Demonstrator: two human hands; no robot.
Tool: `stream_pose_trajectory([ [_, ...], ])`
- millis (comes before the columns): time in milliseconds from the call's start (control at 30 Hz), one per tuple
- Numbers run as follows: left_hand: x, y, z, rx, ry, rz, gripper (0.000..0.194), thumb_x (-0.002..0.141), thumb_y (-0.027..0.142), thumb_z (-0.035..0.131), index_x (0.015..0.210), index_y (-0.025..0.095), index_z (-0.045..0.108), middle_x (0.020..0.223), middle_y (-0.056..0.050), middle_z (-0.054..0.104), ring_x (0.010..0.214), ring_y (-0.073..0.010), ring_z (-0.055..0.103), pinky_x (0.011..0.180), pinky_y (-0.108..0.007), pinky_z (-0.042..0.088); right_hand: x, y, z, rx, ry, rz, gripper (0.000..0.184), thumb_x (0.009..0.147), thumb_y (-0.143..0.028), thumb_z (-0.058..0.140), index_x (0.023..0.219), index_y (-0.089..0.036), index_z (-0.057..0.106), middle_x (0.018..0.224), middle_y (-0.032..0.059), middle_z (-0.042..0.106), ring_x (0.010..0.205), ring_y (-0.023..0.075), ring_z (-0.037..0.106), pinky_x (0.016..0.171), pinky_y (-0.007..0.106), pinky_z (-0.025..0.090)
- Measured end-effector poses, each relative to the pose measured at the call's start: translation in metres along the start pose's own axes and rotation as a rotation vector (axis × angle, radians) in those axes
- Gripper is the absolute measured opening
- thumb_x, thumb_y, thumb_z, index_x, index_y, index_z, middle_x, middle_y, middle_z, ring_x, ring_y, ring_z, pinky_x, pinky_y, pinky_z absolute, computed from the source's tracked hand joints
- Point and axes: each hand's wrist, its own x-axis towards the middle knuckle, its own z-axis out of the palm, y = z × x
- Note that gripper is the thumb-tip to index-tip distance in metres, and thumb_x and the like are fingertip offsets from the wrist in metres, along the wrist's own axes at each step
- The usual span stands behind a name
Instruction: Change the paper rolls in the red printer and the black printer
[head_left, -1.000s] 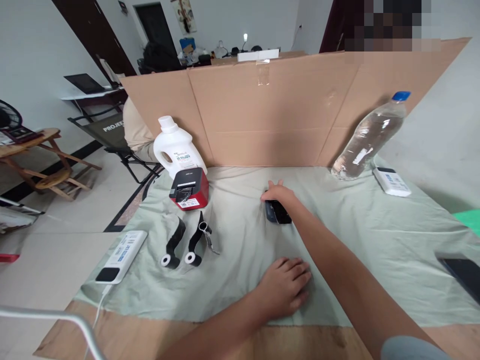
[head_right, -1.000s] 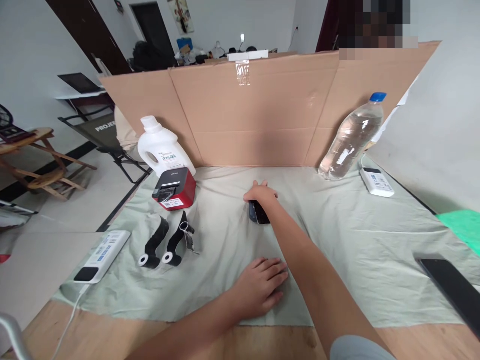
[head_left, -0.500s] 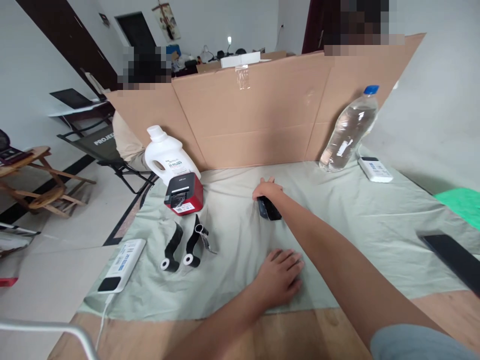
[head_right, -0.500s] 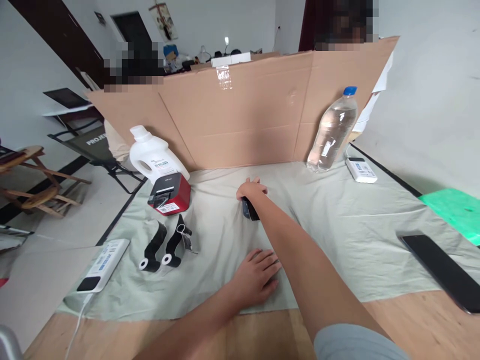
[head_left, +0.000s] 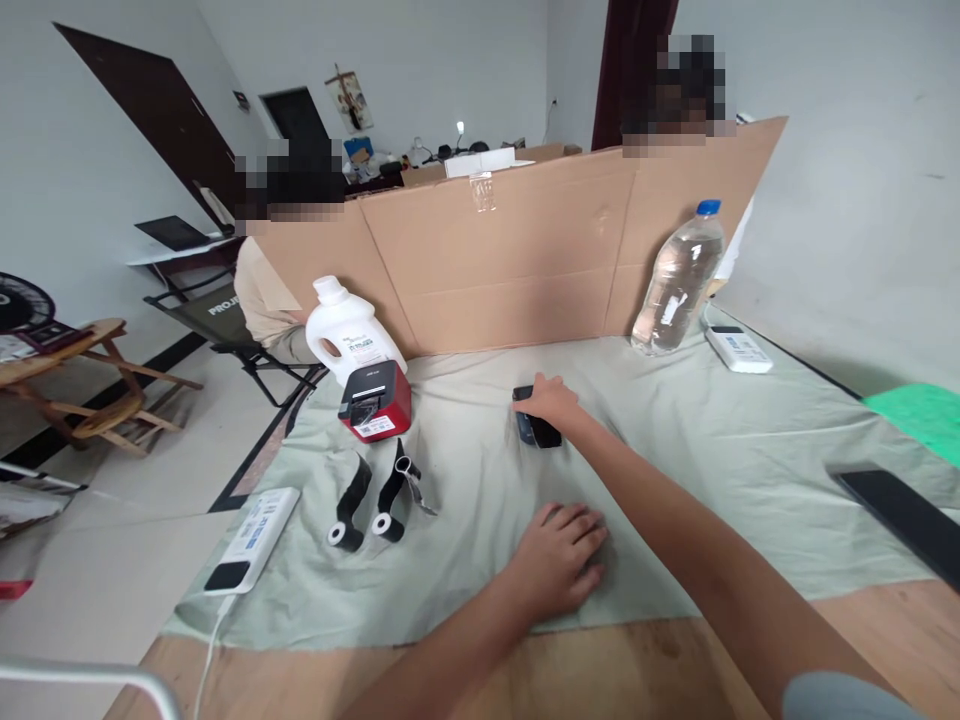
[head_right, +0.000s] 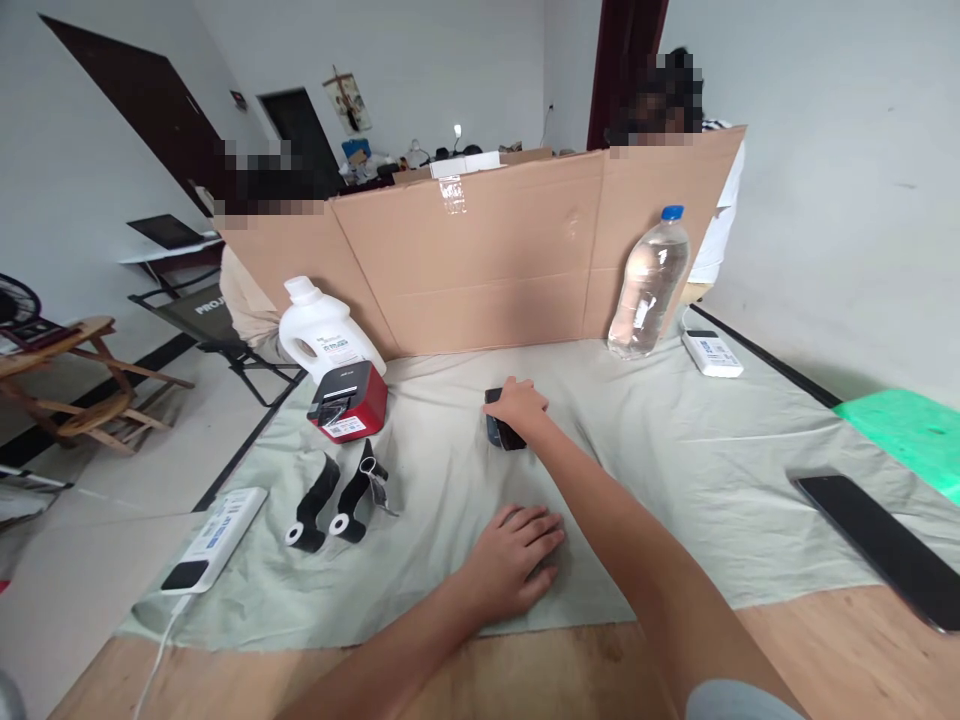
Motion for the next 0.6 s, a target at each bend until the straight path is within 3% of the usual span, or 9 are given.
stream_pose_trajectory([
  [100, 0.000, 0.000, 0.000, -0.003, -0.007, -0.002, 0.049, 0.101, 0.044, 0.045, 0.144, 0.022, 0.054, 0.151, -0.008, 0.056, 0.142, -0.0259, 0.049, 0.115, -0.047, 0.037, -0.008, 0.005, -0.001, -0.027, 0.064, -0.051, 0.064, 0.078, -0.051, 0.073, 0.129, -0.016, 0.056, 0.125, 0.0199, 0.055, 0.105, 0.0330, 0.065, 0.087, 0.046, 0.053],
  [200, 0.000, 0.000, 0.000, 0.008, -0.012, -0.013, 0.049, 0.101, 0.045, 0.045, 0.145, 0.023, 0.053, 0.153, -0.006, 0.055, 0.142, -0.0249, 0.048, 0.114, -0.047, 0.037, -0.003, -0.009, -0.010, -0.057, 0.157, -0.132, 0.049, 0.081, -0.037, 0.073, 0.122, -0.014, 0.060, 0.121, 0.0210, 0.057, 0.104, 0.0341, 0.066, 0.085, 0.044, 0.053],
  [367, -0.001, -0.001, -0.001, 0.017, -0.024, -0.005, 0.049, 0.103, 0.048, 0.042, 0.145, 0.024, 0.052, 0.155, -0.003, 0.053, 0.143, -0.0229, 0.046, 0.116, -0.045, 0.035, 0.026, -0.024, -0.025, -0.020, 0.269, -0.250, 0.045, 0.093, -0.038, 0.064, 0.130, -0.014, 0.054, 0.129, 0.0200, 0.053, 0.113, 0.0312, 0.062, 0.094, 0.039, 0.049],
  [533, -0.002, 0.000, -0.006, 0.014, -0.013, 0.000, 0.049, 0.104, 0.048, 0.039, 0.145, 0.024, 0.051, 0.155, -0.002, 0.053, 0.143, -0.0215, 0.045, 0.116, -0.043, 0.034, 0.030, 0.005, -0.026, -0.001, 0.292, -0.345, 0.031, 0.099, -0.041, 0.056, 0.120, -0.018, 0.060, 0.129, 0.0132, 0.051, 0.101, 0.0213, 0.063, 0.085, 0.031, 0.049],
  [600, -0.002, 0.000, -0.007, 0.020, -0.006, 0.006, 0.049, 0.104, 0.048, 0.039, 0.145, 0.024, 0.051, 0.155, -0.002, 0.053, 0.142, -0.0215, 0.045, 0.116, -0.042, 0.034, 0.025, 0.019, -0.025, -0.086, 0.221, -0.410, 0.022, 0.099, -0.034, 0.054, 0.111, -0.021, 0.067, 0.132, 0.0117, 0.049, 0.099, 0.0200, 0.063, 0.084, 0.030, 0.048],
])
